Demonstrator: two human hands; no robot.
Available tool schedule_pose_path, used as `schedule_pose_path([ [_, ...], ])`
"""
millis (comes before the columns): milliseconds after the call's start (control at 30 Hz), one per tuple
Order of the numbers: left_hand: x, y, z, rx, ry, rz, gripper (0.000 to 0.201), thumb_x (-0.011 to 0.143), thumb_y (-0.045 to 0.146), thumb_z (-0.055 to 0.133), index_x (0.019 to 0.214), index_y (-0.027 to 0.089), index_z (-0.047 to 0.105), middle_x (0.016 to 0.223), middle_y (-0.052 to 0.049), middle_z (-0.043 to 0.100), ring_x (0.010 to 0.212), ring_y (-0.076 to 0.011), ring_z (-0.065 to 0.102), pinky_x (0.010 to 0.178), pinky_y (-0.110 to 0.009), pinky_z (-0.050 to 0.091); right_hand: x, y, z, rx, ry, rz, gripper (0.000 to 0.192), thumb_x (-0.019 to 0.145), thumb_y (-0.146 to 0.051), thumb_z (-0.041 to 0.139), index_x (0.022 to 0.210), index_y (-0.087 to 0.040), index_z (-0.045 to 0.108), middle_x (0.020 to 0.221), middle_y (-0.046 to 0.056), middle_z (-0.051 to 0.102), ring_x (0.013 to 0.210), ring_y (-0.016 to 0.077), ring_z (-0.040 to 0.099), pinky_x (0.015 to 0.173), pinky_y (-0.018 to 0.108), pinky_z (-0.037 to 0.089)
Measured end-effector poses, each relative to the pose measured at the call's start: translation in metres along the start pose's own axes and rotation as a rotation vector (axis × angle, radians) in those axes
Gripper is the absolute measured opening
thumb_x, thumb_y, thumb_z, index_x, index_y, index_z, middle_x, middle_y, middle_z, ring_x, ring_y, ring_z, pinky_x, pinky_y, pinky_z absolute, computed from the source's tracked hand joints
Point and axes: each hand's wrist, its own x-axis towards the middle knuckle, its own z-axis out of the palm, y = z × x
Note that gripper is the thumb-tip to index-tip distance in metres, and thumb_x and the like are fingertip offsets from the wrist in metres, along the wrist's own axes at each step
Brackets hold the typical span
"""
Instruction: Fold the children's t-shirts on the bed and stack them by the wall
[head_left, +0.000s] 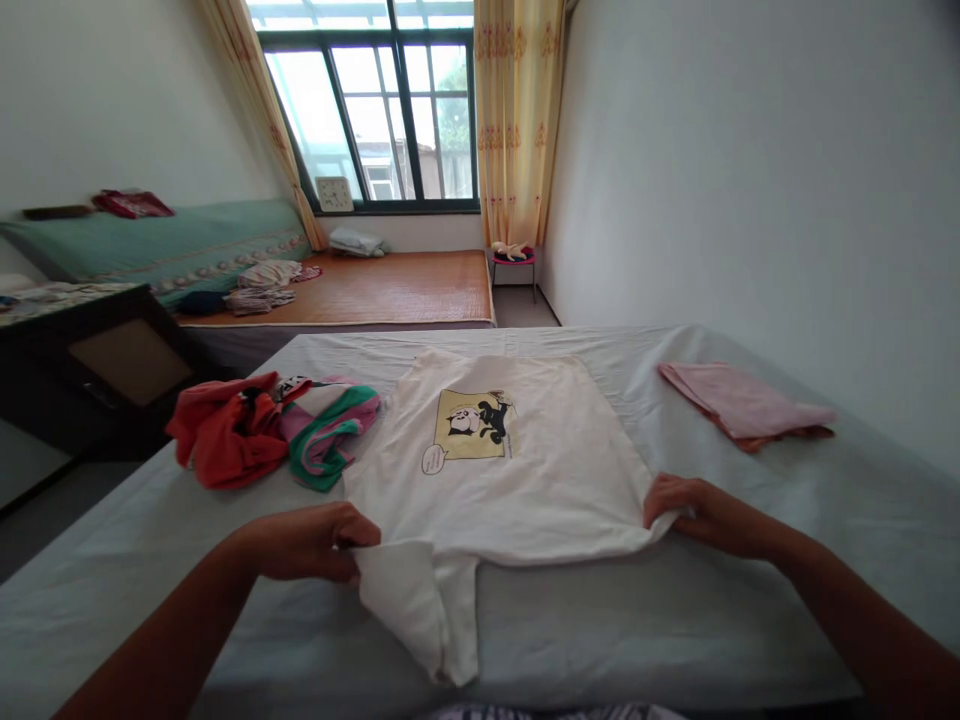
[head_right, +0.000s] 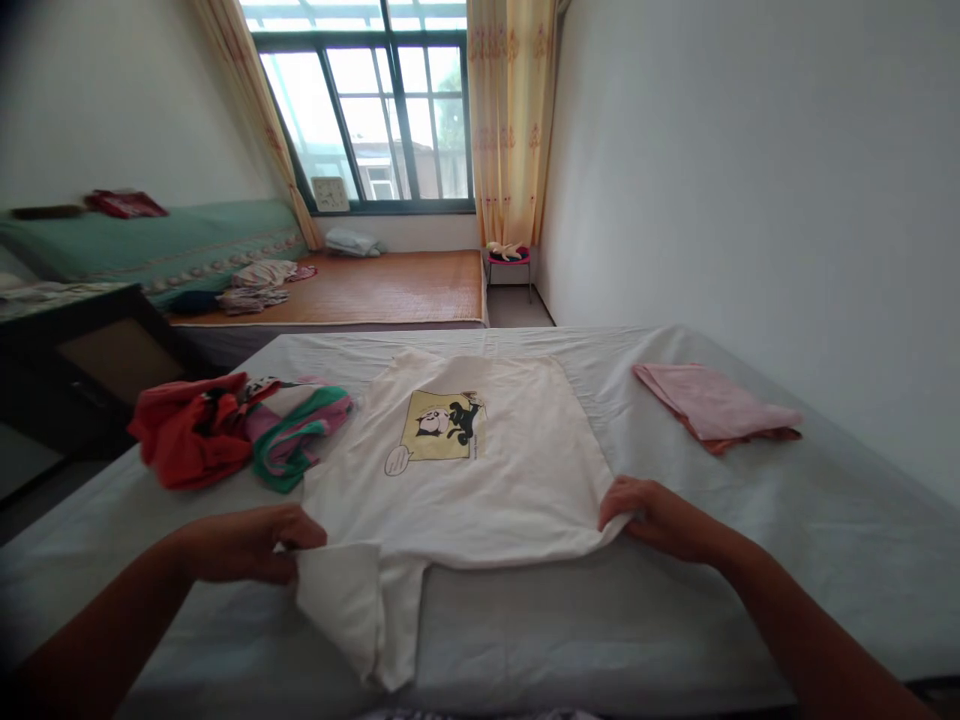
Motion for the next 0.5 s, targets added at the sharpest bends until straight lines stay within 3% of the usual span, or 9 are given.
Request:
schedule_pose_path([
  [67,0.004,0.000,-0.012,-0.137,-0.003,0.003,0.027,0.083,0.042,0.062,0.081,0.017,0.070,0.074,-0.002,0.065,0.069,-0.0159,0.058,0.063,-0.022,0.045,0.002,0.001,-0.009,0.108,0.052,0.051,0.024,0.085,-0.037,0.058,0.092,-0.020,0.073,0.094,0.008,0.070,0.092,0.0235,0.062,0.087,0.035,0.047],
  [100,0.011,-0.001,-0.020,-0.214,0.087,0.003,0.028,0.083,0.043,0.063,0.083,0.016,0.070,0.075,-0.003,0.066,0.070,-0.0163,0.058,0.064,-0.023,0.045,0.006,0.003,-0.013,0.158,0.115,0.084,0.027,0.083,-0.042,0.061,0.092,-0.020,0.072,0.094,0.007,0.070,0.090,0.0237,0.063,0.084,0.034,0.047],
  [200,0.044,-0.008,-0.055,-0.448,0.579,0.022,0.042,0.076,0.051,0.068,0.099,0.016,0.070,0.080,-0.004,0.067,0.069,-0.0169,0.059,0.061,-0.025,0.048,0.030,0.014,-0.026,0.296,0.368,0.207,0.042,0.076,-0.051,0.066,0.102,-0.019,0.068,0.086,0.005,0.069,0.078,0.0211,0.063,0.070,0.030,0.049],
  [267,0.071,-0.016,-0.078,-0.548,0.812,0.013,0.059,0.073,0.056,0.069,0.116,0.017,0.063,0.090,-0.006,0.070,0.073,-0.0184,0.061,0.064,-0.028,0.050,0.051,0.025,-0.030,0.362,0.525,0.298,0.051,0.074,-0.053,0.066,0.112,-0.018,0.062,0.084,0.005,0.069,0.071,0.0197,0.063,0.061,0.028,0.049],
  [367,0.099,-0.035,-0.099,-0.529,0.937,-0.103,0.072,0.070,0.065,0.065,0.123,0.015,0.059,0.100,-0.009,0.070,0.085,-0.0222,0.064,0.072,-0.032,0.053,0.077,0.042,-0.027,0.393,0.670,0.406,0.058,0.075,-0.048,0.065,0.122,-0.017,0.053,0.085,0.008,0.070,0.073,0.0222,0.066,0.059,0.029,0.050],
  [500,0.095,-0.070,-0.088,-0.236,0.930,-0.268,0.072,0.073,0.070,0.056,0.120,0.015,0.061,0.110,-0.012,0.070,0.106,-0.0255,0.061,0.091,-0.033,0.048,0.081,0.058,-0.015,0.340,0.707,0.445,0.066,0.082,-0.049,0.058,0.136,-0.016,0.042,0.088,0.013,0.071,0.074,0.0250,0.068,0.059,0.032,0.051],
])
